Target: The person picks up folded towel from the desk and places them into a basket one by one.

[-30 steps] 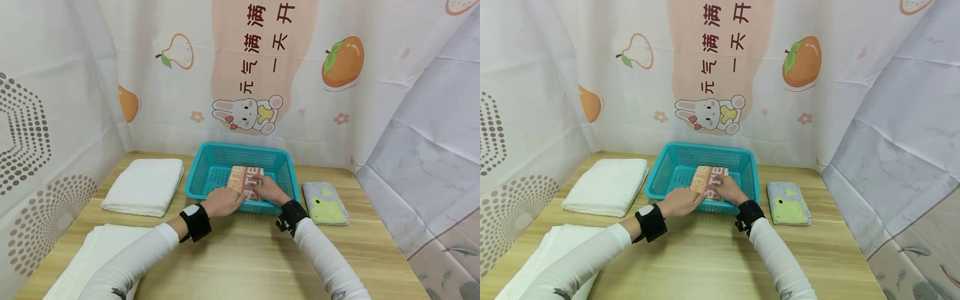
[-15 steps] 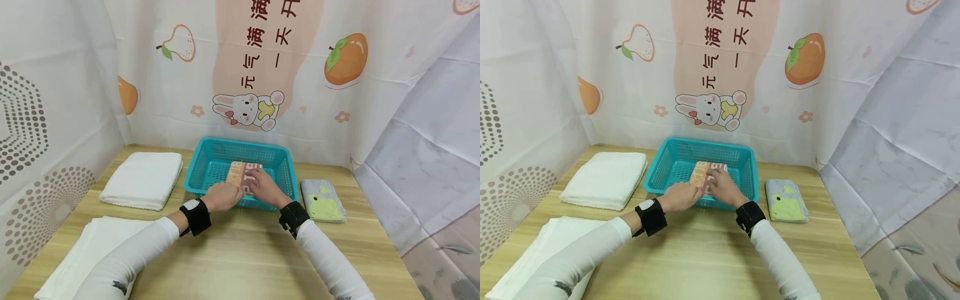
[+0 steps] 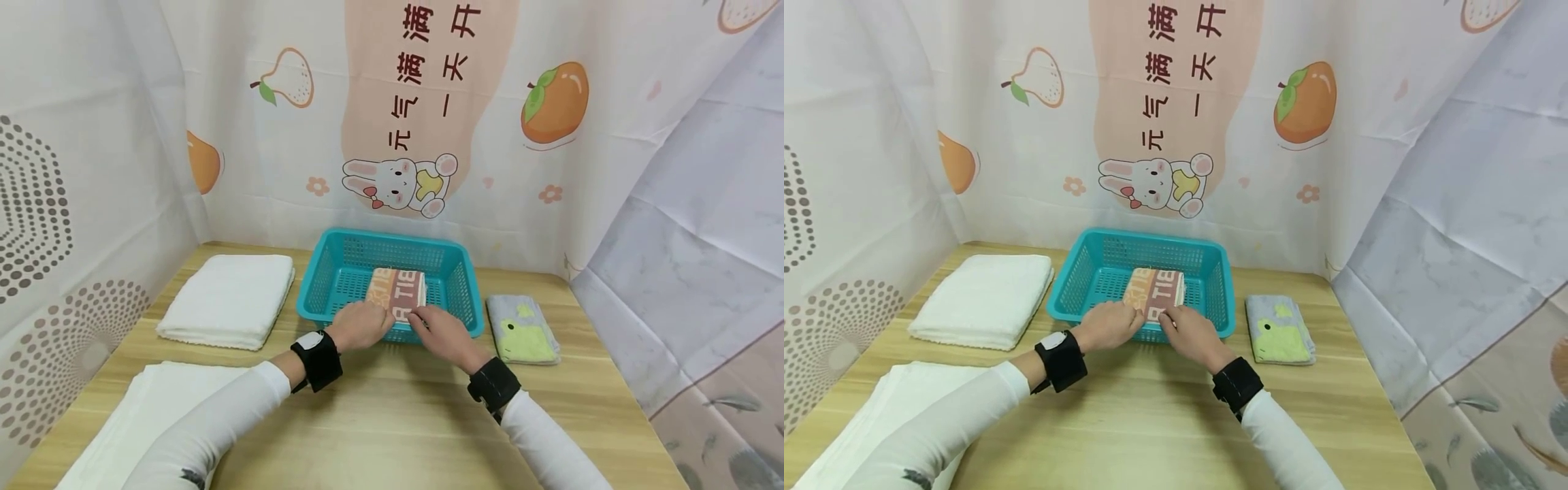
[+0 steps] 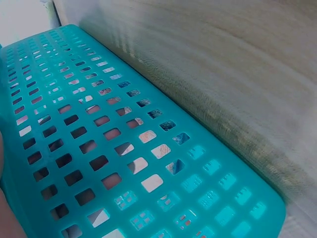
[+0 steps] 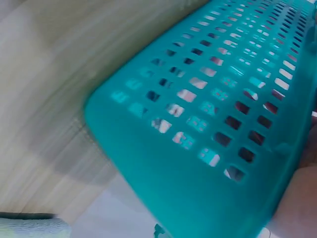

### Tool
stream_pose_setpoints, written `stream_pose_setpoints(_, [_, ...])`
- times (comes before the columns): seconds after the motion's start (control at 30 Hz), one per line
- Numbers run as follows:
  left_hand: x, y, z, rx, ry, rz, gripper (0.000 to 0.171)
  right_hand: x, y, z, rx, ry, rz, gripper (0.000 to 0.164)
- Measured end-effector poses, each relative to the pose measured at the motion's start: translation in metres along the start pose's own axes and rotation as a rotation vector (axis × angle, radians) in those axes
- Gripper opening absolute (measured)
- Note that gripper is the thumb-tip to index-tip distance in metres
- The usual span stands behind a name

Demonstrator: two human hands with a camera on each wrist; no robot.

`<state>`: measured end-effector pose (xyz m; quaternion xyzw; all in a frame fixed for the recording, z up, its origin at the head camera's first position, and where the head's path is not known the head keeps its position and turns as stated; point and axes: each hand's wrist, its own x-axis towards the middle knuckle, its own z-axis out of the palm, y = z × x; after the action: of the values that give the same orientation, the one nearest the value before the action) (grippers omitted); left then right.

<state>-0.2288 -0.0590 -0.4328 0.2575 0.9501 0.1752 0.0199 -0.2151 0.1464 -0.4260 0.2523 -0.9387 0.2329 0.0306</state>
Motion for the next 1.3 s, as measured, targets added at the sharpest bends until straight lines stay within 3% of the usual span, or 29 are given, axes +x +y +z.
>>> stream_pose_setpoints(0.13, [0.002, -0.002, 0.004, 0.017, 0.022, 0.003, 0.056, -0.001, 0.003, 0.004, -0.066, -0.022, 0.022, 0.041])
stream_pose_setpoints(0.37, [-0.001, 0.000, 0.009, 0.042, 0.035, -0.004, 0.055, -0.007, 0.006, 0.021, -0.192, 0.122, 0.000, 0.047])
stream_pose_setpoints(0.5, [-0.003, 0.001, 0.008, 0.036, 0.037, -0.008, 0.056, -0.007, 0.006, 0.026, -0.227, 0.156, 0.013, 0.045])
stream_pose_setpoints(0.87, [-0.002, 0.001, 0.006, 0.036, 0.060, -0.005, 0.056, -0.012, 0.004, 0.012, -0.218, 0.113, 0.003, 0.048])
stream_pose_setpoints(1.1, [-0.003, 0.002, 0.004, 0.015, 0.060, -0.002, 0.054, -0.031, 0.008, 0.006, -0.252, 0.138, -0.086, 0.028])
stream_pose_setpoints(1.3, [-0.002, -0.001, 0.004, 0.012, 0.056, 0.000, 0.054, -0.048, 0.015, 0.003, -0.267, 0.143, -0.103, 0.039])
